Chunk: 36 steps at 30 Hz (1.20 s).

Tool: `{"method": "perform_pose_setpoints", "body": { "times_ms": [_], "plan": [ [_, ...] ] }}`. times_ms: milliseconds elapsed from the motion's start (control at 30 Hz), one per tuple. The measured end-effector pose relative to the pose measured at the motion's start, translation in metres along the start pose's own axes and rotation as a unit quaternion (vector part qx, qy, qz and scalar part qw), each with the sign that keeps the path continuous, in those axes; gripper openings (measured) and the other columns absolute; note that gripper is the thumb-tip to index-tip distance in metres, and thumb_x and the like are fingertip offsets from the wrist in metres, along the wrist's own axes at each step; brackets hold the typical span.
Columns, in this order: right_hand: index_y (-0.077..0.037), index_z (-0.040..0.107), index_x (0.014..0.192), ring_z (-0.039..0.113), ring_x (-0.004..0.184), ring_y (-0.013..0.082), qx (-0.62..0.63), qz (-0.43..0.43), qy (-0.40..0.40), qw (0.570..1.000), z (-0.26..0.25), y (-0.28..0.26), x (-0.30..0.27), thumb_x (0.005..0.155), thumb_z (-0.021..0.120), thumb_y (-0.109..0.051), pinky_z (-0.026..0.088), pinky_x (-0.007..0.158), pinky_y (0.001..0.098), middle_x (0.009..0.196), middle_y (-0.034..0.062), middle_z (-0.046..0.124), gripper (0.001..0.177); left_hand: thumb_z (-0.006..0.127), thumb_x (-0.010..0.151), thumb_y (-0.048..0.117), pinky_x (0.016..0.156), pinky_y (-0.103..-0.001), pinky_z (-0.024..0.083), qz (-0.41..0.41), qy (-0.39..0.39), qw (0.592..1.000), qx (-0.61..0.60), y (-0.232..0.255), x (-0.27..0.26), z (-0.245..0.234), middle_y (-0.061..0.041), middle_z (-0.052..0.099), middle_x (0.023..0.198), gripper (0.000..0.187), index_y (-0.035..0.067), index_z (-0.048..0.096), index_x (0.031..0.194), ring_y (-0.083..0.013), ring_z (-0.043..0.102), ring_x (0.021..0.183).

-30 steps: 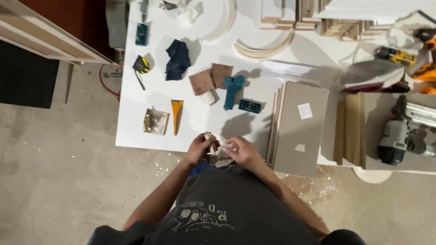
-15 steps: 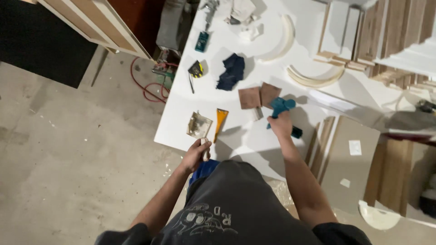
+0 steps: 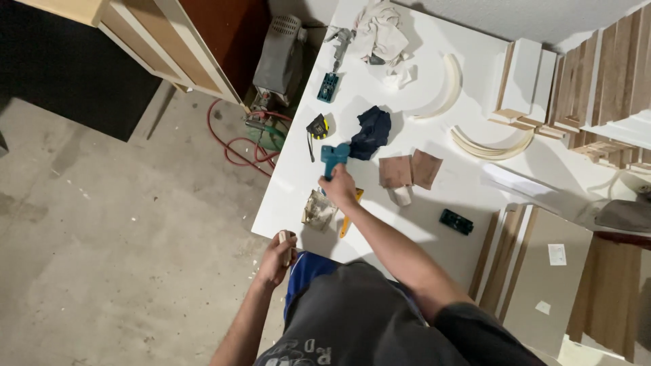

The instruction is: Organizing tools and wooden materials on a workbench and retrieving hardware from storage

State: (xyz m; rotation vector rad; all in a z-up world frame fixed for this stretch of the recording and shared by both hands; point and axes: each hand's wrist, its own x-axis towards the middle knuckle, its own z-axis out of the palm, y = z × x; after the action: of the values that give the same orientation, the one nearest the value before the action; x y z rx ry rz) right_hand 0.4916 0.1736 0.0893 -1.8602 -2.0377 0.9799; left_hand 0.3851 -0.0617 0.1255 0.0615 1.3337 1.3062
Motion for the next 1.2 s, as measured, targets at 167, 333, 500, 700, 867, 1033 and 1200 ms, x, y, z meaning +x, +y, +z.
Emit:
{"method": "perform_pose_setpoints", "body": {
  "times_ms": [167,333,500,700,867,1033,1200],
  "plan": [
    [-0.016,0.047,0.098,0.073,0.099,0.0418,0.034,-0.012,0.01,0.999,0.029,-0.002,0.028,0.083,0.068,-0.049,0.057,0.088,0.0537,0.095,0.0169,0.073,0.042,0.07,0.092,0.018,0.062,-0.037,0.059,-0.016,0.038,0.999,-0.021,0.013,-0.003,-0.017,-0.01,0.058,0.081,0.038,-0.002,0.063,0.123,-0.0232,0.065,0.07],
    [-0.01,0.053,0.104,0.07,0.105,0.045,0.084,-0.031,0.032,0.995,0.034,0.01,0.038,0.088,0.07,-0.047,0.057,0.09,0.0547,0.101,0.022,0.071,0.044,0.067,0.095,0.019,0.064,-0.037,0.063,-0.042,0.048,0.998,-0.007,0.012,0.054,-0.059,-0.009,0.064,0.089,0.031,0.001,0.062,0.119,-0.0231,0.07,0.075],
    [-0.007,0.064,0.094,0.071,0.09,0.0441,0.159,-0.139,0.194,0.958,-0.002,0.093,-0.002,0.08,0.084,-0.018,0.059,0.073,0.0441,0.087,0.0178,0.065,0.027,0.077,0.088,0.013,0.055,-0.044,0.062,0.03,0.035,0.987,0.152,0.03,0.113,-0.064,-0.022,0.071,0.091,0.042,0.002,0.053,0.12,-0.0326,0.073,0.07],
    [-0.009,0.064,0.103,0.068,0.087,0.0352,-0.028,-0.075,0.309,0.948,-0.089,0.222,-0.045,0.072,0.092,-0.043,0.055,0.077,0.0486,0.089,0.0097,0.062,0.054,0.079,0.087,0.02,0.067,-0.056,0.063,0.061,-0.023,0.923,0.379,0.021,0.177,-0.058,-0.03,0.065,0.104,0.049,-0.006,0.062,0.124,-0.0449,0.07,0.087],
    [-0.014,0.069,0.1,0.069,0.077,0.0295,-0.051,-0.16,0.305,0.937,-0.08,0.245,-0.021,0.074,0.091,-0.034,0.056,0.071,0.0415,0.077,0.0044,0.064,0.039,0.082,0.086,0.022,0.095,-0.055,0.055,0.123,-0.033,0.855,0.503,0.058,0.149,-0.014,-0.029,0.061,0.124,0.067,-0.004,0.054,0.142,-0.0468,0.062,0.117],
    [-0.018,0.067,0.103,0.072,0.075,0.0315,-0.079,-0.026,0.294,0.952,-0.083,0.286,-0.042,0.086,0.075,-0.039,0.058,0.066,0.04,0.08,0.0086,0.067,0.028,0.084,0.084,0.016,0.097,-0.051,0.056,0.186,-0.009,0.818,0.544,0.049,0.154,-0.021,-0.029,0.056,0.121,0.066,-0.006,0.058,0.14,-0.0508,0.061,0.115],
    [0.0,0.07,0.106,0.073,0.096,0.0385,-0.521,-0.248,0.448,0.683,-0.11,0.452,-0.04,0.094,0.062,-0.01,0.059,0.085,0.0447,0.101,0.0258,0.069,0.017,0.082,0.084,0.019,0.079,-0.047,0.06,0.382,0.128,0.669,0.624,0.023,0.162,-0.033,-0.015,0.055,0.106,0.043,0.001,0.071,0.121,-0.0405,0.066,0.094]
  ]
}}
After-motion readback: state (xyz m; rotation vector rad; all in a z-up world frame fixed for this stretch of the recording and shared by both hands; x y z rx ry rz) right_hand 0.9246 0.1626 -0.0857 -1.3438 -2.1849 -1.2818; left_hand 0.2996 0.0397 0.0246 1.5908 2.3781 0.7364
